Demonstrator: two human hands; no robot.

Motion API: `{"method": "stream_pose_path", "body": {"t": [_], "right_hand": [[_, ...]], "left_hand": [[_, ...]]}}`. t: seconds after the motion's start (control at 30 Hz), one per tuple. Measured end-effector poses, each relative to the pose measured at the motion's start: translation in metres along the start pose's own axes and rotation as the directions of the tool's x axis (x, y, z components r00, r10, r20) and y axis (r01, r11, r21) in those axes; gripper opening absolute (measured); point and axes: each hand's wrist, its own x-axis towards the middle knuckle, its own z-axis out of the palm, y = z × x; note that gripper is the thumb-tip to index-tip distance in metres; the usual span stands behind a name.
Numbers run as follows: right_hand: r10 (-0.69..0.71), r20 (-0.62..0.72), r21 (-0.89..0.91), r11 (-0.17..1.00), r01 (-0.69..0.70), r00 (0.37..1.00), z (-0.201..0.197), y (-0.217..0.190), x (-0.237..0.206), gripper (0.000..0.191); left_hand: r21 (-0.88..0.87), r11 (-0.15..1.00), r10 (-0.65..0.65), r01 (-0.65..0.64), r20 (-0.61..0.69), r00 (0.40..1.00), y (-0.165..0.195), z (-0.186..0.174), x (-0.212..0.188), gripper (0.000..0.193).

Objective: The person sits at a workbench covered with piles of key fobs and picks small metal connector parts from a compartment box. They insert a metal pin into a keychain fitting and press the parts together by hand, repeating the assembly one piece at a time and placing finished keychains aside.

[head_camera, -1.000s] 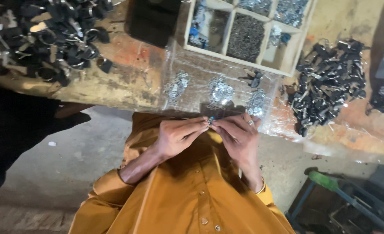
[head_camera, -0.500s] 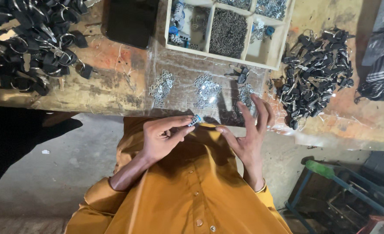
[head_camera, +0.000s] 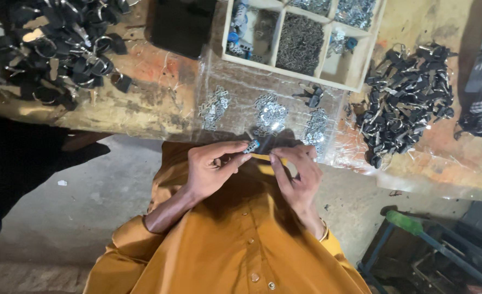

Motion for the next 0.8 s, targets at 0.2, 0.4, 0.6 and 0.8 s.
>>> {"method": "stream_pose_path", "body": {"t": [0.2,0.4,0.6,0.8], "right_hand": [[0.103,0.034,0.120,0.987,-0.107,0.994,0.017,-0.019,0.015,0.023],[0.229,0.043,0.102,0.967,-0.232,0.972,0.022,-0.023,0.013,0.028],[-0.045,0.131,-0.171,0.983,0.067,0.990,0.014,-0.018,0.017,0.025],[-0.084,-0.013,-0.377,0.923,0.073,0.996,0.026,-0.020,0.027,0.028]], "left_hand": [[0.159,0.971,0.180,-0.179,0.014,0.984,0.001,-0.005,0.000,0.025],[0.292,0.927,0.228,-0.237,0.062,0.972,0.003,-0.008,-0.001,0.023],[0.329,0.890,0.318,-0.314,0.044,0.947,0.001,-0.016,0.000,0.021],[0.071,0.993,0.093,-0.089,-0.051,0.994,0.000,-0.024,-0.007,0.023]]}}
